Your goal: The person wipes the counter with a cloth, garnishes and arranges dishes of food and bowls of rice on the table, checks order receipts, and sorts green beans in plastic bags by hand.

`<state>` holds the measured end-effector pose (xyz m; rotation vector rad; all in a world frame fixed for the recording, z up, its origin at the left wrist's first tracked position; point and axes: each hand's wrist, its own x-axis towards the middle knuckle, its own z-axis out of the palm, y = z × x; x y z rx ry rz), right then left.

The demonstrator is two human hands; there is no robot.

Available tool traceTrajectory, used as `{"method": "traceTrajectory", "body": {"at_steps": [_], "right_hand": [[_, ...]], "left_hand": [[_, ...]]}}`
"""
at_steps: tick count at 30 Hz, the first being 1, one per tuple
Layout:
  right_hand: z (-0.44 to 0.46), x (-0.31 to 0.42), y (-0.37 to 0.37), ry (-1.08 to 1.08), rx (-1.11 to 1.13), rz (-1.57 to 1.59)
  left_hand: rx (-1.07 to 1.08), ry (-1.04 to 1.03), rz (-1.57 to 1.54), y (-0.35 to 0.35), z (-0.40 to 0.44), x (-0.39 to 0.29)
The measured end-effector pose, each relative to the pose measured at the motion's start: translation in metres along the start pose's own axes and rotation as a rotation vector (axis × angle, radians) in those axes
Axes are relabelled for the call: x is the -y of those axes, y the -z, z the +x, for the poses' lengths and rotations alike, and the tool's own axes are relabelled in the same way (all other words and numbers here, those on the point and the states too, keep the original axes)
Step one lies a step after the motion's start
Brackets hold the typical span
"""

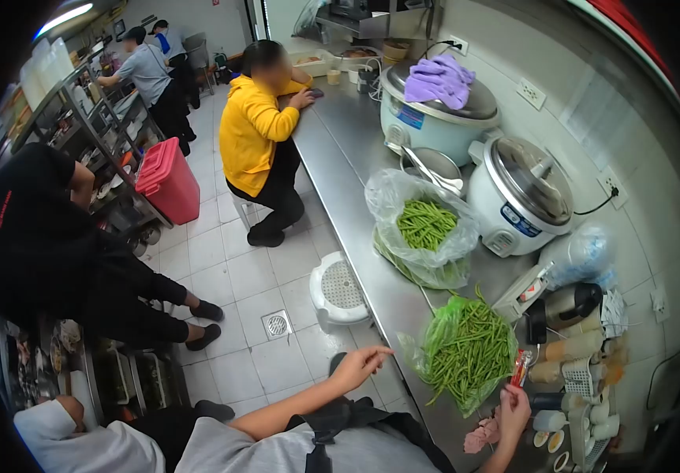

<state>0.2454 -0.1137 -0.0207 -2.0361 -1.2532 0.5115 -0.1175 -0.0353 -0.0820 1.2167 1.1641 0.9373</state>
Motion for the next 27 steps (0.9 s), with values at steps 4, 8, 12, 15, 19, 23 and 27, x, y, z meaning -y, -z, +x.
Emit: {"method": "traceTrajectory", "body": {"at_steps": [4, 8, 12, 15, 19, 23, 27], "right_hand": [[-0.006, 0.126, -0.088, 0.175, 0.217, 0.214], [-0.026, 0.222, -0.189, 0.242, 0.475, 0.209], [-0.023, 0.303, -0.297, 0.347, 0.525, 0.334], [-0.007, 0.360, -0.359, 0.489, 0.469, 0.383], [0.026, 0.440, -0.408, 0.553, 0.391, 0.436], [0.053, 0.525, -0.438, 0.409, 0.348, 0.805], [0.115, 0.549, -0.464, 0.615, 0.300, 0.583]], "left_hand": [[0.264, 0.116, 0.148, 0.038, -0.006, -0.016], [0.189, 0.045, 0.029, 0.096, 0.015, -0.011], [0.050, -0.220, 0.201, 0.215, 0.030, -0.006], [-0.048, -0.073, 0.317, 0.323, 0.029, -0.014], [-0.415, 0.048, 0.057, 0.448, 0.031, 0.002], [-0.633, -0.030, 0.014, 0.512, 0.044, -0.011], [-0.625, -0.038, -0.037, 0.547, 0.079, -0.010]]}}
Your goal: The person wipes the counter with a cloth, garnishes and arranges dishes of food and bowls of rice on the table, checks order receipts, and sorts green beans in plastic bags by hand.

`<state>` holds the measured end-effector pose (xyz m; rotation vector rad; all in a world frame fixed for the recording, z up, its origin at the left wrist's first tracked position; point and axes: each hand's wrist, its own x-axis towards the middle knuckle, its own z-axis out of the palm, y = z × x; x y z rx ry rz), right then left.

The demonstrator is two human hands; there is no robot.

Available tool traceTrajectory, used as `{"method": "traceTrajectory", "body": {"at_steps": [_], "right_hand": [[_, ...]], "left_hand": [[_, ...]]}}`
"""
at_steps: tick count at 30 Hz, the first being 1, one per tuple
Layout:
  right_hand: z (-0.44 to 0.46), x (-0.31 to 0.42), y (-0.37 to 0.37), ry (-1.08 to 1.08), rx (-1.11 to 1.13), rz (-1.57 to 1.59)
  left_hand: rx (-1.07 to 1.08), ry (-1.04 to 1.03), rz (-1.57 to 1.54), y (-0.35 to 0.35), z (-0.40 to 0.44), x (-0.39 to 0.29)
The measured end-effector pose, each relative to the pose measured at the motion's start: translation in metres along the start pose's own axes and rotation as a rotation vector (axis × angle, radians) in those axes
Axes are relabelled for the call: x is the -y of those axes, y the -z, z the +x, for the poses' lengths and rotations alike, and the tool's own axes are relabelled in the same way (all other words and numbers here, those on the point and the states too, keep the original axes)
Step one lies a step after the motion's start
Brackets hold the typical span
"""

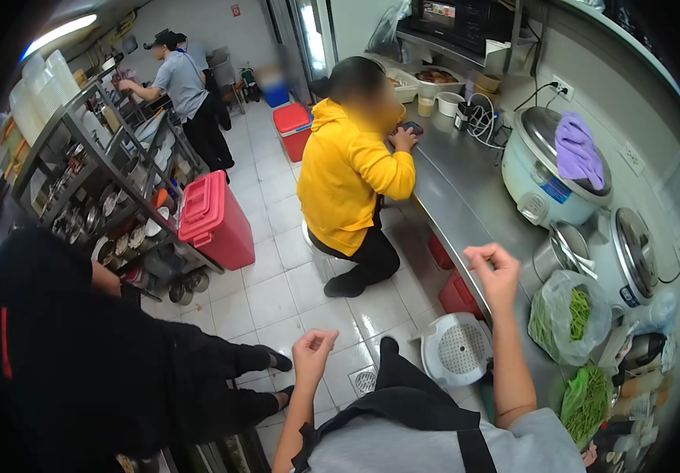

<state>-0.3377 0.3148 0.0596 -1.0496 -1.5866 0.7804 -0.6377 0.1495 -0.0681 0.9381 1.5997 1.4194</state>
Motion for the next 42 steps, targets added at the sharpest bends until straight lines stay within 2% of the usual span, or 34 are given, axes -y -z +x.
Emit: {"method": "traceTrajectory", "body": {"at_steps": [3, 7, 10, 11, 14, 15, 18, 22, 26, 28, 31, 34, 37, 40, 42], "right_hand": [[0.064, -0.033, -0.004, 0.107, -0.086, 0.271], [0.143, -0.011, -0.043, 0.010, -0.276, 0.223], [0.197, -0.048, -0.054, 0.091, -0.148, 0.131], [0.216, -0.054, -0.065, 0.134, -0.152, 0.229], [0.269, -0.057, -0.096, 0.015, -0.183, 0.215], [0.285, -0.049, -0.110, -0.053, -0.166, 0.294], [0.334, -0.033, -0.150, -0.012, -0.103, 0.310], [0.424, -0.063, -0.162, -0.007, -0.007, 0.075], [0.505, 0.000, -0.241, 0.040, -0.130, 0.112], [0.553, 0.005, -0.271, 0.135, -0.163, -0.112], [0.638, 0.004, -0.308, 0.116, -0.338, -0.704], [0.711, -0.025, -0.336, 0.167, -0.346, -0.767], [0.757, -0.062, -0.338, 0.039, -0.277, -0.940], [0.769, -0.055, -0.352, -0.258, -0.294, -1.091], [0.779, -0.075, -0.350, -0.321, -0.373, -0.992]], "left_hand": [[0.001, 0.005, 0.005, 0.006, 0.052, -0.012], [-0.135, -0.090, 0.072, 0.024, 0.139, -0.002], [-0.198, -0.085, 0.130, 0.041, 0.196, -0.001], [-0.215, -0.077, 0.152, 0.045, 0.213, -0.009], [-0.264, -0.076, 0.137, 0.056, 0.258, -0.015], [-0.292, -0.087, 0.111, 0.057, 0.272, -0.016], [-0.295, -0.029, 0.051, 0.071, 0.325, -0.007], [-0.190, 0.064, 0.018, 0.114, 0.408, 0.031], [-0.107, 0.068, -0.016, 0.170, 0.513, 0.039], [-0.034, 0.062, 0.035, 0.207, 0.568, 0.044], [-0.010, 0.043, 0.001, 0.260, 0.629, 0.035], [-0.031, 0.070, -0.057, 0.309, 0.659, 0.015], [-0.042, 0.146, -0.083, 0.333, 0.677, 0.011], [0.020, 0.190, -0.097, 0.333, 0.696, 0.027], [0.098, 0.211, -0.116, 0.323, 0.706, 0.023]]}}
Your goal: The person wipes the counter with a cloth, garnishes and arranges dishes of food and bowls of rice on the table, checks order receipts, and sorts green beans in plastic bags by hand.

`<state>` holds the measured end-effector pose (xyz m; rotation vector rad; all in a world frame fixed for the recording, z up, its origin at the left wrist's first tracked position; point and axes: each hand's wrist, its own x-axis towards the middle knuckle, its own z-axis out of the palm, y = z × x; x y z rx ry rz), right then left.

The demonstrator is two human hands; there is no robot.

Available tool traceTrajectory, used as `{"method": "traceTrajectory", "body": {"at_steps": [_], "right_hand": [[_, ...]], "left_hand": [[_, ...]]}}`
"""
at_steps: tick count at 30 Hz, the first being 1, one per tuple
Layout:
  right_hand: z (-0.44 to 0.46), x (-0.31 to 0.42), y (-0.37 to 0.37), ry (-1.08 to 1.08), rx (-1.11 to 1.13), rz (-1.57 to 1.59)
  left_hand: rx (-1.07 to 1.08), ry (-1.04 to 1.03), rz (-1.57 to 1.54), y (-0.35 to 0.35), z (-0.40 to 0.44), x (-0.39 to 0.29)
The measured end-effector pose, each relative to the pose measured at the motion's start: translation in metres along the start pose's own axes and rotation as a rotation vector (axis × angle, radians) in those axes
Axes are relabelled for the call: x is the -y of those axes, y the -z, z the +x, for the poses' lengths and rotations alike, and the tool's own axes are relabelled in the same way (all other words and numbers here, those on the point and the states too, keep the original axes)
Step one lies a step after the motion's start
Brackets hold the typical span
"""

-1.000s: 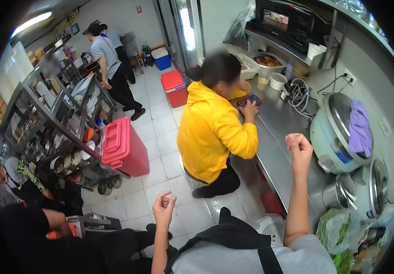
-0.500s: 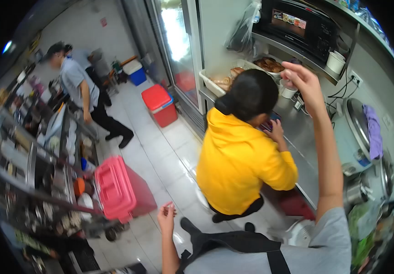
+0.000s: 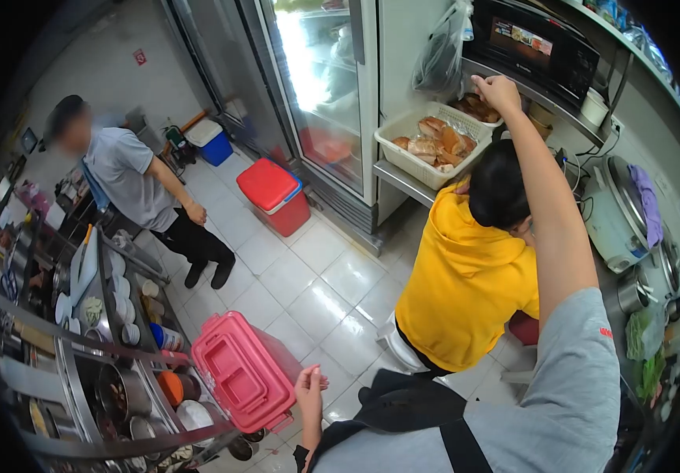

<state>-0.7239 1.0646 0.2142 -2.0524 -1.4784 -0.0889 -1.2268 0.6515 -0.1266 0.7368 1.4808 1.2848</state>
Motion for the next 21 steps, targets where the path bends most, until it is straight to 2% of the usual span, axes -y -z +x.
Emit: {"method": "traceTrajectory", "body": {"at_steps": [4, 5, 8, 11, 13, 16, 17, 20, 21], "right_hand": [[0.027, -0.016, -0.046, -0.237, -0.100, 0.068], [0.032, -0.014, -0.057, -0.330, -0.181, 0.178], [0.054, -0.010, -0.100, -0.437, -0.274, 0.314], [0.088, -0.017, -0.148, -0.480, -0.423, 0.260], [0.139, -0.043, -0.184, -0.528, -0.501, 0.206], [0.198, -0.082, -0.216, -0.590, -0.516, 0.347], [0.224, -0.107, -0.234, -0.535, -0.530, 0.291], [0.279, -0.139, -0.251, -0.616, -0.411, 0.096], [0.290, -0.140, -0.244, -0.697, -0.260, 0.202]], "left_hand": [[0.217, -0.031, 0.152, -0.013, 0.030, -0.012], [0.232, -0.047, 0.180, -0.016, 0.039, -0.019], [0.217, -0.005, 0.214, -0.020, 0.074, -0.040], [0.150, -0.068, 0.241, -0.016, 0.118, -0.042], [0.140, -0.016, 0.249, -0.011, 0.151, -0.028], [0.179, 0.027, 0.306, 0.004, 0.205, -0.019], [0.218, -0.006, 0.315, 0.005, 0.221, -0.017], [0.326, 0.006, 0.380, -0.008, 0.287, -0.032], [0.358, 0.034, 0.404, -0.013, 0.303, -0.037]]}}
